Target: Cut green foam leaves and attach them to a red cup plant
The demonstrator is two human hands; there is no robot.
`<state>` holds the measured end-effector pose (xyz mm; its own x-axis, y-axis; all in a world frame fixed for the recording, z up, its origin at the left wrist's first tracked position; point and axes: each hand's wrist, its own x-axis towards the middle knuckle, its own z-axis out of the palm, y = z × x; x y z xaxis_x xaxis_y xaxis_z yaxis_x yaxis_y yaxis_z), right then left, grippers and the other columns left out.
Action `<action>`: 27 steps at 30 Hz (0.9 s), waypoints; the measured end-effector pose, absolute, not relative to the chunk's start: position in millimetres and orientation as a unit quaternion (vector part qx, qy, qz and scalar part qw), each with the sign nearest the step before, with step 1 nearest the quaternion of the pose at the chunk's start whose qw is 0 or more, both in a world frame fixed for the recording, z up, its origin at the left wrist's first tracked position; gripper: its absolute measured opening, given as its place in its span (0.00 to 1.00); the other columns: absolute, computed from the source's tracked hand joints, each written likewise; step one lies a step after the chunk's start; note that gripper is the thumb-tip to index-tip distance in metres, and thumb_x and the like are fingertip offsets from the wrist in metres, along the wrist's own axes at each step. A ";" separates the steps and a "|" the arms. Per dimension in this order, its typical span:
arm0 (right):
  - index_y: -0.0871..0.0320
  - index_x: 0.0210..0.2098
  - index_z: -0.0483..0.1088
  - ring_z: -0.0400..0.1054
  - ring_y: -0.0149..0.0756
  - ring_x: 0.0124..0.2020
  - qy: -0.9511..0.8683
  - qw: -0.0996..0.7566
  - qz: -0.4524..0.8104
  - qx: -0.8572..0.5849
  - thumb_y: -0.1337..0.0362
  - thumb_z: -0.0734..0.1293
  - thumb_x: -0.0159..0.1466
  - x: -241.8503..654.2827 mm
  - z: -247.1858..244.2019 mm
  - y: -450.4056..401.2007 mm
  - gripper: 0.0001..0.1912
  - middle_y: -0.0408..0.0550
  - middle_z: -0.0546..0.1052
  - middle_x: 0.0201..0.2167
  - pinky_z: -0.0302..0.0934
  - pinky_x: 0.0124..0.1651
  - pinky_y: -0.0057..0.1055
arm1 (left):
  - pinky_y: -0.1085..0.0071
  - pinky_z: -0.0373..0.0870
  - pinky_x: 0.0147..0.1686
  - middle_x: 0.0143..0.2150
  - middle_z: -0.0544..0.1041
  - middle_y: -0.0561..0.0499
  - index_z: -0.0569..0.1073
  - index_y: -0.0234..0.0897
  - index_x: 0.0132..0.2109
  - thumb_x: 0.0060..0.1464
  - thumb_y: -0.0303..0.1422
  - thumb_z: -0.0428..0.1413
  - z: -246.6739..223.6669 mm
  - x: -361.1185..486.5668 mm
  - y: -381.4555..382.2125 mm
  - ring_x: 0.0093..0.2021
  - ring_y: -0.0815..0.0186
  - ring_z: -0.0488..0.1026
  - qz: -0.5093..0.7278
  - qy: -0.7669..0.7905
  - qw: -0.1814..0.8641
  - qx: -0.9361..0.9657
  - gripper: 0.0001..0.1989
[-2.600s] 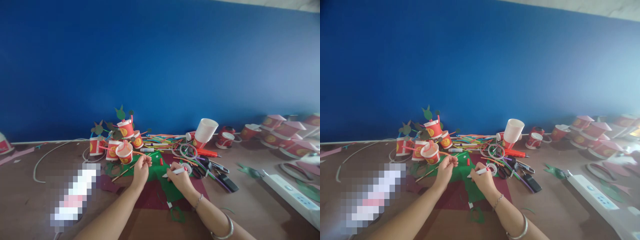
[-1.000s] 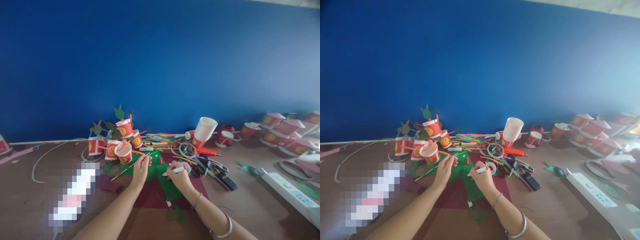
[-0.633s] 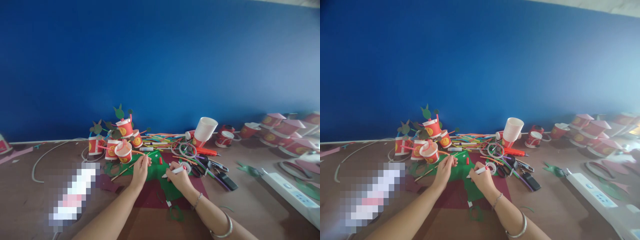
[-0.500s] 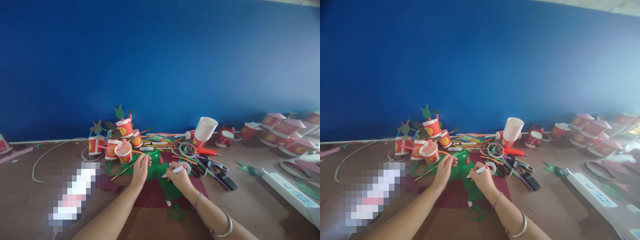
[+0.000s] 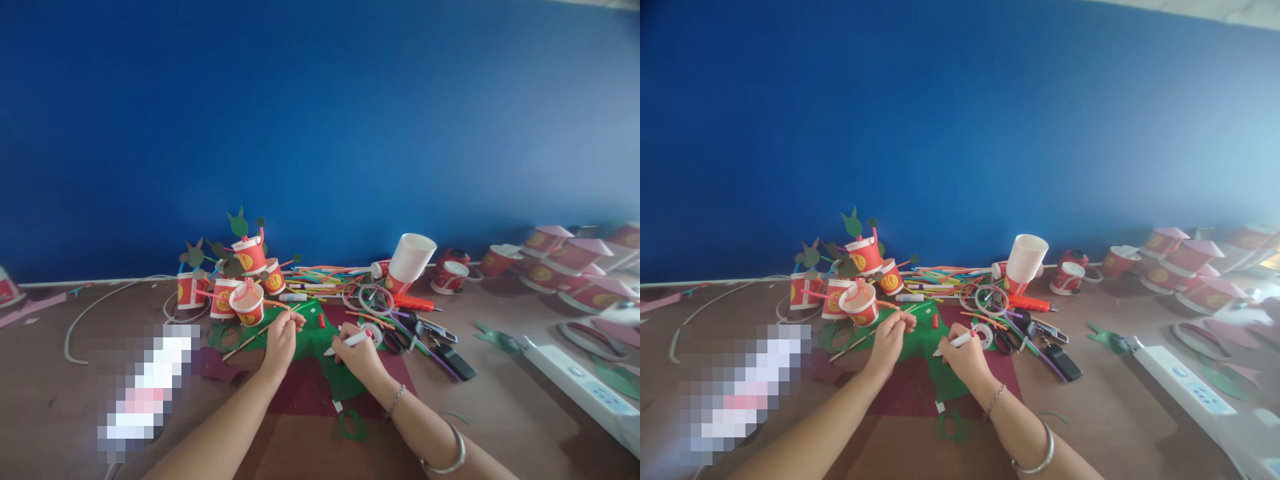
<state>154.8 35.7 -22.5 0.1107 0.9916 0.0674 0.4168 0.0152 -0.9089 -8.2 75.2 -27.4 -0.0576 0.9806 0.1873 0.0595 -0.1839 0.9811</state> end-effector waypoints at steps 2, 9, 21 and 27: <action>0.55 0.18 0.55 0.59 0.27 0.13 -0.570 0.428 0.340 -0.613 0.65 0.61 0.53 155.0 -22.3 36.0 0.10 0.38 0.68 0.10 0.51 0.19 0.22 | 0.70 0.69 0.31 0.29 0.75 0.49 0.71 0.36 0.27 0.47 0.29 0.45 -26.1 -8.2 74.6 0.31 0.65 0.72 0.547 0.479 0.421 0.542 0.11; 0.55 0.18 0.57 0.62 0.28 0.15 -0.576 0.428 0.332 -0.613 0.63 0.61 0.54 155.7 -23.4 36.2 0.11 0.39 0.69 0.12 0.53 0.20 0.22 | 0.68 0.68 0.36 0.18 0.74 0.53 0.68 0.37 0.30 0.51 0.30 0.44 -18.1 -5.8 69.2 0.30 0.62 0.75 0.541 0.466 0.448 0.537 0.09; 0.55 0.18 0.56 0.62 0.28 0.15 -0.575 0.427 0.342 -0.609 0.62 0.61 0.54 155.6 -23.1 36.6 0.11 0.39 0.69 0.11 0.53 0.20 0.22 | 0.70 0.66 0.32 0.12 0.66 0.57 0.68 0.37 0.30 0.50 0.30 0.44 -20.8 -6.5 70.3 0.25 0.64 0.72 0.550 0.460 0.449 0.534 0.09; 0.55 0.18 0.56 0.62 0.29 0.15 -0.570 0.425 0.343 -0.613 0.63 0.61 0.54 155.1 -20.9 36.5 0.11 0.39 0.69 0.11 0.53 0.20 0.23 | 0.77 0.55 0.18 0.13 0.57 0.61 0.67 0.37 0.29 0.49 0.31 0.44 -23.6 -5.6 71.1 0.15 0.72 0.57 0.548 0.470 0.467 0.511 0.08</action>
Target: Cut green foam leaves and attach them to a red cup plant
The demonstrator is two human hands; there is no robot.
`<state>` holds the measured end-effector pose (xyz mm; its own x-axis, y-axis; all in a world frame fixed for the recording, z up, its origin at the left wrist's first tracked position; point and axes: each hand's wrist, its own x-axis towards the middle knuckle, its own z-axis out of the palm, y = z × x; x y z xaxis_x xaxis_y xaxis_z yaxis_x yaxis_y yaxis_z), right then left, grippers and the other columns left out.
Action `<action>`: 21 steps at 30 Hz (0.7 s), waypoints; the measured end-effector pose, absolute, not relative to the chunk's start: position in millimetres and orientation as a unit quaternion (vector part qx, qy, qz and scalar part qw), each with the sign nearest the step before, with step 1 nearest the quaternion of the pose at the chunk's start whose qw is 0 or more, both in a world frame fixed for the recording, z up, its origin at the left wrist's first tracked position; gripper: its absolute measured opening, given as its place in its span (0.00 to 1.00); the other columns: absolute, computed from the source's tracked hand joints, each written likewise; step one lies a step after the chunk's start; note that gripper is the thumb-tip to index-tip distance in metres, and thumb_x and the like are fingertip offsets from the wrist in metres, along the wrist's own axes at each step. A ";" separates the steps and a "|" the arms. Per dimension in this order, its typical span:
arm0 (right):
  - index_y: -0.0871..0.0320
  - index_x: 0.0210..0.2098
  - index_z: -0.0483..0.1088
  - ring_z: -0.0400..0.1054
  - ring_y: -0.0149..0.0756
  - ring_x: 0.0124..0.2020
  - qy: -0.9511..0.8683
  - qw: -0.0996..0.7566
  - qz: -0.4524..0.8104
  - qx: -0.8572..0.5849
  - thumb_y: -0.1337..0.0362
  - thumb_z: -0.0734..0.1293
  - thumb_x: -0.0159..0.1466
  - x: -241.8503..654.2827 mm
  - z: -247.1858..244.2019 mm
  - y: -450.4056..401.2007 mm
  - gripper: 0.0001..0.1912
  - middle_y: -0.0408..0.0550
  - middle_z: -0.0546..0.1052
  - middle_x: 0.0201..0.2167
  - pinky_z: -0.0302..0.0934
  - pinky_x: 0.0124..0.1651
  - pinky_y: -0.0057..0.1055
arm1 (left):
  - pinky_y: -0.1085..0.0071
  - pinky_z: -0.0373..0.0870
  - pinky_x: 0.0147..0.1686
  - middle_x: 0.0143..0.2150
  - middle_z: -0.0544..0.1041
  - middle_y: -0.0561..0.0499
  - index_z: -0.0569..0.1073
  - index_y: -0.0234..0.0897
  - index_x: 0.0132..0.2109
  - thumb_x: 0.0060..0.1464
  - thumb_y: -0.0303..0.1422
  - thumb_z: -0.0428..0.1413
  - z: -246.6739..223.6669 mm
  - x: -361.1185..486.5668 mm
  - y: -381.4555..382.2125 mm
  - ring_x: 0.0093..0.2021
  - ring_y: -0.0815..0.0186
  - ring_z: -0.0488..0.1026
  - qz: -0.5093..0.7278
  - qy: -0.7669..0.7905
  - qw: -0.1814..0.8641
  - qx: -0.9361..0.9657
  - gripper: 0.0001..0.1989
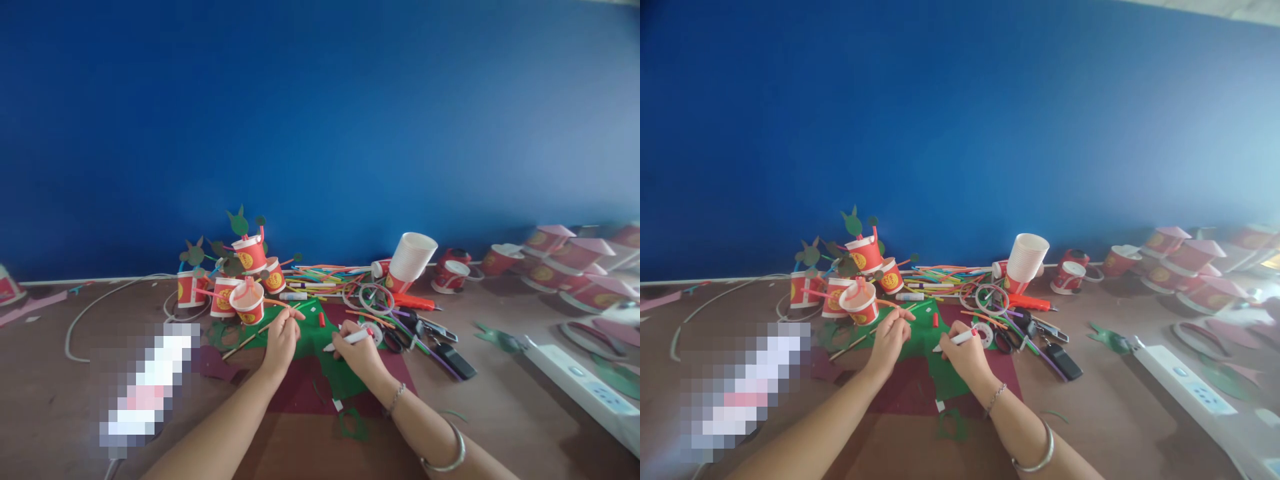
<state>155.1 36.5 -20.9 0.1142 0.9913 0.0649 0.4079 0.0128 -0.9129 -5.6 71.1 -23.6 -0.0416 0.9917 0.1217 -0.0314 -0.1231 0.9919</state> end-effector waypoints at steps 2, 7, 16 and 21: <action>0.55 0.18 0.57 0.63 0.29 0.16 -0.574 0.423 0.340 -0.613 0.62 0.61 0.55 155.2 -20.4 36.5 0.11 0.40 0.71 0.12 0.53 0.20 0.23 | 0.78 0.53 0.17 0.13 0.56 0.62 0.67 0.37 0.29 0.49 0.31 0.44 -23.8 -5.6 71.1 0.15 0.73 0.55 0.548 0.469 0.471 0.508 0.08; 0.55 0.18 0.56 0.62 0.29 0.15 -0.573 0.413 0.347 -0.617 0.63 0.61 0.55 155.6 -20.7 36.7 0.11 0.39 0.69 0.11 0.53 0.21 0.23 | 0.78 0.51 0.17 0.14 0.55 0.61 0.67 0.37 0.28 0.49 0.30 0.44 -20.6 -6.1 69.2 0.15 0.73 0.54 0.552 0.471 0.458 0.514 0.08; 0.55 0.19 0.56 0.63 0.29 0.16 -0.568 0.410 0.358 -0.617 0.62 0.62 0.55 155.2 -20.4 37.1 0.11 0.40 0.70 0.12 0.53 0.20 0.23 | 0.78 0.49 0.16 0.14 0.54 0.60 0.66 0.37 0.26 0.48 0.29 0.44 -8.6 -7.3 63.8 0.15 0.74 0.52 0.585 0.492 0.427 0.483 0.08; 0.55 0.19 0.57 0.64 0.29 0.17 -0.572 0.417 0.359 -0.608 0.61 0.62 0.55 155.5 -21.9 37.0 0.11 0.41 0.71 0.13 0.54 0.21 0.23 | 0.79 0.48 0.16 0.14 0.54 0.61 0.66 0.36 0.26 0.47 0.29 0.44 -7.8 -7.5 63.7 0.15 0.74 0.51 0.604 0.489 0.423 0.466 0.07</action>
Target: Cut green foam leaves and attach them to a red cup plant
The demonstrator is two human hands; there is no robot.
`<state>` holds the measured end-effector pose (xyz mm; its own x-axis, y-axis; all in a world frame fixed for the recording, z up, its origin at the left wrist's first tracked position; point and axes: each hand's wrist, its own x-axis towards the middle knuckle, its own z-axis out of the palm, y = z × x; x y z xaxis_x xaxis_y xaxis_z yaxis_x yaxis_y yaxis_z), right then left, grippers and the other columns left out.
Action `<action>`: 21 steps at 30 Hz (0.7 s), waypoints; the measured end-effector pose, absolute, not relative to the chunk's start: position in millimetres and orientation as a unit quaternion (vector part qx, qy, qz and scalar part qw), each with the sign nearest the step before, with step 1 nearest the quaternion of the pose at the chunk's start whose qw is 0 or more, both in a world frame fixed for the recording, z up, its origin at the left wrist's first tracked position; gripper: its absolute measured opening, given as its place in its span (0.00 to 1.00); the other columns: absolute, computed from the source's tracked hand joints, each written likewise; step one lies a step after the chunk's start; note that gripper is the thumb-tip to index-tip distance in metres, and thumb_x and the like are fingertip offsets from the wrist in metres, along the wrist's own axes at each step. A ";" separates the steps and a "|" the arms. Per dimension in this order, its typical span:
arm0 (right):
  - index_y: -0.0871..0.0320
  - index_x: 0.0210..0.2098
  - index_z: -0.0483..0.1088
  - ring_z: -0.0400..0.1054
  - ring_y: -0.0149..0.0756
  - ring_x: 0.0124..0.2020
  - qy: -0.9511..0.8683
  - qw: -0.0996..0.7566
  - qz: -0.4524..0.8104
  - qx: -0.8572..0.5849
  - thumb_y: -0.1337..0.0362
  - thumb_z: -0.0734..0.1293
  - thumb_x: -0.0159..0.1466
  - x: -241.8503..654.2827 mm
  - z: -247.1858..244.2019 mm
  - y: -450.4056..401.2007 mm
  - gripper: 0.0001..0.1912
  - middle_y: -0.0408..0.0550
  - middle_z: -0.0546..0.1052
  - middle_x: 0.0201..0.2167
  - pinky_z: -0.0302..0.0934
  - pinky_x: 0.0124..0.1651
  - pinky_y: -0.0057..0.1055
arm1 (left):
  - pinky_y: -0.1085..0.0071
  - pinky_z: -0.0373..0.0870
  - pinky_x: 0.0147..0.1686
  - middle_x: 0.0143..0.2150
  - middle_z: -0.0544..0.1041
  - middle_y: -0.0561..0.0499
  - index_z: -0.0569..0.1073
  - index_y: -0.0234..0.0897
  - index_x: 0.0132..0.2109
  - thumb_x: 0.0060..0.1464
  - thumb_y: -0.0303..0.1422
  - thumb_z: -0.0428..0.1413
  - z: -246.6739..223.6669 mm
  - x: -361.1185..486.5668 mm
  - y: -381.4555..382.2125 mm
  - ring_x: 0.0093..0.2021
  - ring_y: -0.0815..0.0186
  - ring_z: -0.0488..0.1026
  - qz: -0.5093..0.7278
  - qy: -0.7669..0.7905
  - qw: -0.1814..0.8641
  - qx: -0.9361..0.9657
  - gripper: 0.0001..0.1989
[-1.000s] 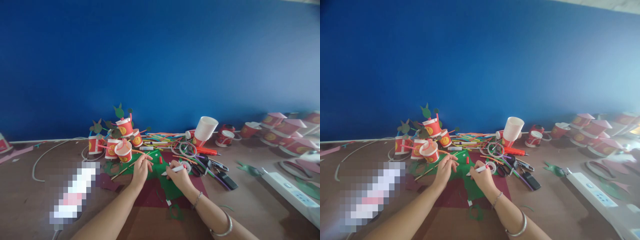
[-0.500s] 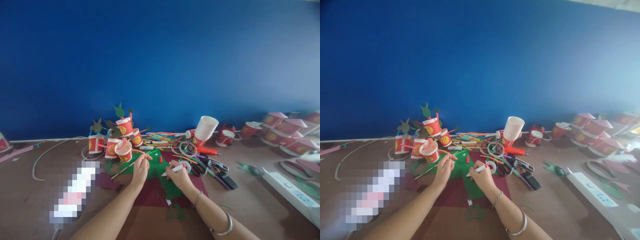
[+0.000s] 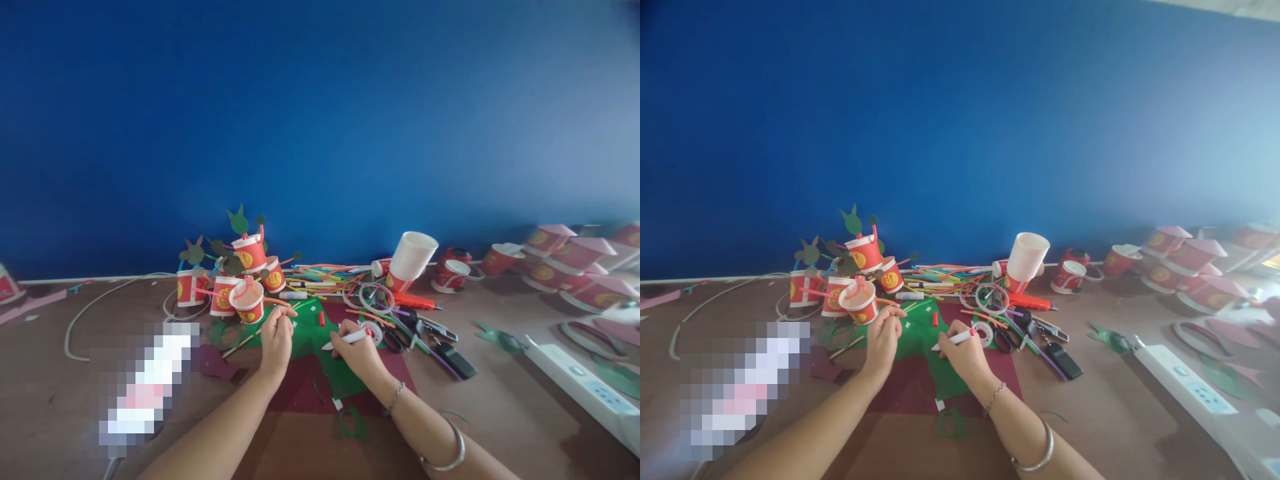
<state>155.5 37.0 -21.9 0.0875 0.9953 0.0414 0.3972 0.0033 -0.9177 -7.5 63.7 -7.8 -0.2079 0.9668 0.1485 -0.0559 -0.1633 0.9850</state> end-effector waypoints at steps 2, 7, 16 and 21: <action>0.55 0.19 0.57 0.64 0.29 0.16 -0.568 0.417 0.363 -0.610 0.61 0.62 0.55 155.7 -22.2 37.0 0.11 0.40 0.71 0.12 0.54 0.21 0.23 | 0.79 0.48 0.16 0.14 0.54 0.61 0.66 0.36 0.26 0.47 0.29 0.44 -9.0 -7.7 64.3 0.15 0.74 0.51 0.608 0.491 0.419 0.462 0.08; 0.55 0.19 0.57 0.64 0.30 0.17 -0.567 0.422 0.364 -0.606 0.61 0.62 0.55 156.0 -23.0 37.6 0.12 0.41 0.71 0.13 0.54 0.21 0.23 | 0.79 0.47 0.16 0.13 0.54 0.61 0.66 0.36 0.26 0.47 0.29 0.44 -10.1 -8.5 64.3 0.15 0.75 0.50 0.616 0.486 0.413 0.462 0.07; 0.55 0.19 0.58 0.63 0.29 0.16 -0.568 0.417 0.365 -0.609 0.60 0.63 0.55 155.5 -22.5 37.6 0.12 0.41 0.72 0.13 0.52 0.20 0.23 | 0.79 0.47 0.16 0.14 0.54 0.61 0.66 0.36 0.26 0.46 0.28 0.45 -7.8 -7.8 62.9 0.15 0.75 0.50 0.625 0.480 0.418 0.453 0.07; 0.55 0.19 0.57 0.63 0.29 0.17 -0.562 0.423 0.370 -0.607 0.60 0.63 0.55 155.0 -22.2 37.5 0.12 0.41 0.71 0.13 0.52 0.20 0.23 | 0.79 0.47 0.16 0.13 0.54 0.61 0.66 0.36 0.26 0.46 0.28 0.44 -7.4 -7.5 62.9 0.15 0.75 0.50 0.622 0.483 0.415 0.455 0.07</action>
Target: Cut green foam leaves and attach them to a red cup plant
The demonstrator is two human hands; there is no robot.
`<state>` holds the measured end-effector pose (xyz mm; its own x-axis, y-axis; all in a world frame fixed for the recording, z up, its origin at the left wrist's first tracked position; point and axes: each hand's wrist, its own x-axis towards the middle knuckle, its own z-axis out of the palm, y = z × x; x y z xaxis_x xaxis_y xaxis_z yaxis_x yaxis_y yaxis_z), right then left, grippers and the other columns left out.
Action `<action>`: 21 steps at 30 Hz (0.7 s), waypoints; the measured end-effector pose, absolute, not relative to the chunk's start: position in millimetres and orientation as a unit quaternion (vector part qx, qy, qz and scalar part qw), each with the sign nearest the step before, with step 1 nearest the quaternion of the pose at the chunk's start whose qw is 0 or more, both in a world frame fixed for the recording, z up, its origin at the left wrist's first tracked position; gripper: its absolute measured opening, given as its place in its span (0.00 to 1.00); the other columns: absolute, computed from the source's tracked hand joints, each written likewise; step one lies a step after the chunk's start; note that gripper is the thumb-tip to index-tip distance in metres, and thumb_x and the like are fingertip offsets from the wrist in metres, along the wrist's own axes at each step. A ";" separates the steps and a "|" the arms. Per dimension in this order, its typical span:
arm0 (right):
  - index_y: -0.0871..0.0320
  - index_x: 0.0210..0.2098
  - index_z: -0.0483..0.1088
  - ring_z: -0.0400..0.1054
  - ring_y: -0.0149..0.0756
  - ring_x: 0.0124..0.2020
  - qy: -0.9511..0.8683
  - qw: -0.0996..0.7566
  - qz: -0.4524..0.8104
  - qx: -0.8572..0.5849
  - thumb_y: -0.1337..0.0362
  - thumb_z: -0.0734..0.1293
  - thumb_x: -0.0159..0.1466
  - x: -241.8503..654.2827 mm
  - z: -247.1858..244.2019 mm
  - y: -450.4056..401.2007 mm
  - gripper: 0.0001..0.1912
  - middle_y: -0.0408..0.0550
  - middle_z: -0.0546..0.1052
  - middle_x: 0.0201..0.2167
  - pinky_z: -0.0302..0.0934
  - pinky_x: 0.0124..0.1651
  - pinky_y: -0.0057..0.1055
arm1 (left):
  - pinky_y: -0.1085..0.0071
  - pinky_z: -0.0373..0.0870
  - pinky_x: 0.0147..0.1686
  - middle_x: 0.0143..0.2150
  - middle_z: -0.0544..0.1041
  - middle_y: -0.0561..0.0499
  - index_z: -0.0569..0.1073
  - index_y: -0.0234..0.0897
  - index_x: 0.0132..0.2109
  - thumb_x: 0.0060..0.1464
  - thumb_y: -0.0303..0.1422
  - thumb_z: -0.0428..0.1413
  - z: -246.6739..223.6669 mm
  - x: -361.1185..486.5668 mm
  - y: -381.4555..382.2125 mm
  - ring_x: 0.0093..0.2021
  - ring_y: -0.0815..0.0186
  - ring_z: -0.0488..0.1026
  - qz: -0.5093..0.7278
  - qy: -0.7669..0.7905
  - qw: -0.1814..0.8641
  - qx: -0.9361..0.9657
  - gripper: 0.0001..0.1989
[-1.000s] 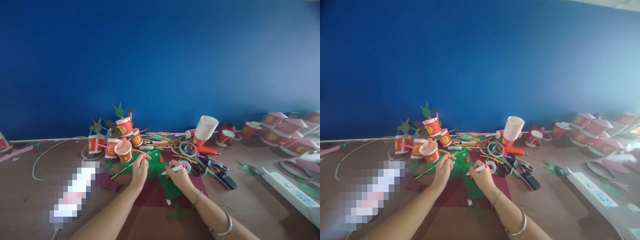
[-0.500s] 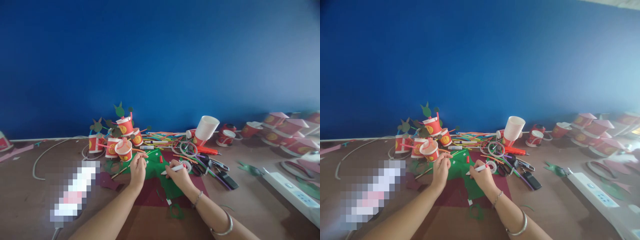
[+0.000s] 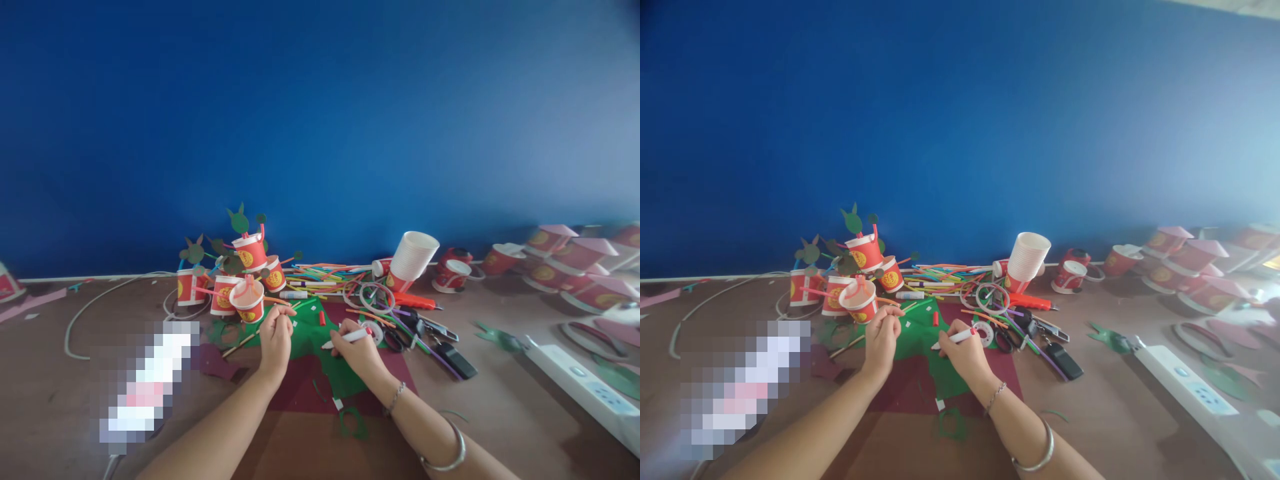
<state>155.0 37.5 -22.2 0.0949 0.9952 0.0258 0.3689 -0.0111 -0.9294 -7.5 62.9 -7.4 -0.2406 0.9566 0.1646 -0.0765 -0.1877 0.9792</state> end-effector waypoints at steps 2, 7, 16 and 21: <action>0.55 0.19 0.57 0.63 0.29 0.17 -0.566 0.423 0.372 -0.602 0.60 0.63 0.56 155.0 -22.2 37.3 0.12 0.41 0.71 0.13 0.53 0.20 0.23 | 0.79 0.47 0.16 0.13 0.54 0.61 0.66 0.36 0.26 0.46 0.28 0.44 -7.3 -7.6 62.5 0.15 0.75 0.51 0.620 0.484 0.415 0.456 0.07; 0.55 0.19 0.57 0.65 0.30 0.17 -0.560 0.427 0.372 -0.605 0.60 0.63 0.55 155.0 -21.3 36.8 0.12 0.40 0.71 0.13 0.54 0.21 0.23 | 0.79 0.48 0.16 0.13 0.55 0.61 0.66 0.36 0.26 0.46 0.28 0.44 -7.9 -7.8 62.0 0.16 0.75 0.51 0.619 0.487 0.409 0.460 0.07; 0.55 0.19 0.57 0.64 0.29 0.17 -0.563 0.421 0.372 -0.606 0.61 0.63 0.55 155.1 -22.2 36.7 0.11 0.41 0.71 0.13 0.53 0.20 0.22 | 0.79 0.48 0.16 0.14 0.55 0.61 0.66 0.36 0.26 0.47 0.28 0.44 -9.4 -7.9 63.4 0.16 0.74 0.52 0.618 0.487 0.409 0.463 0.07; 0.55 0.19 0.57 0.62 0.28 0.15 -0.554 0.404 0.371 -0.627 0.63 0.62 0.53 154.7 -19.8 36.4 0.10 0.40 0.70 0.12 0.51 0.19 0.22 | 0.79 0.48 0.16 0.14 0.55 0.61 0.66 0.36 0.26 0.47 0.28 0.44 -10.4 -8.0 63.4 0.16 0.74 0.52 0.620 0.484 0.408 0.464 0.08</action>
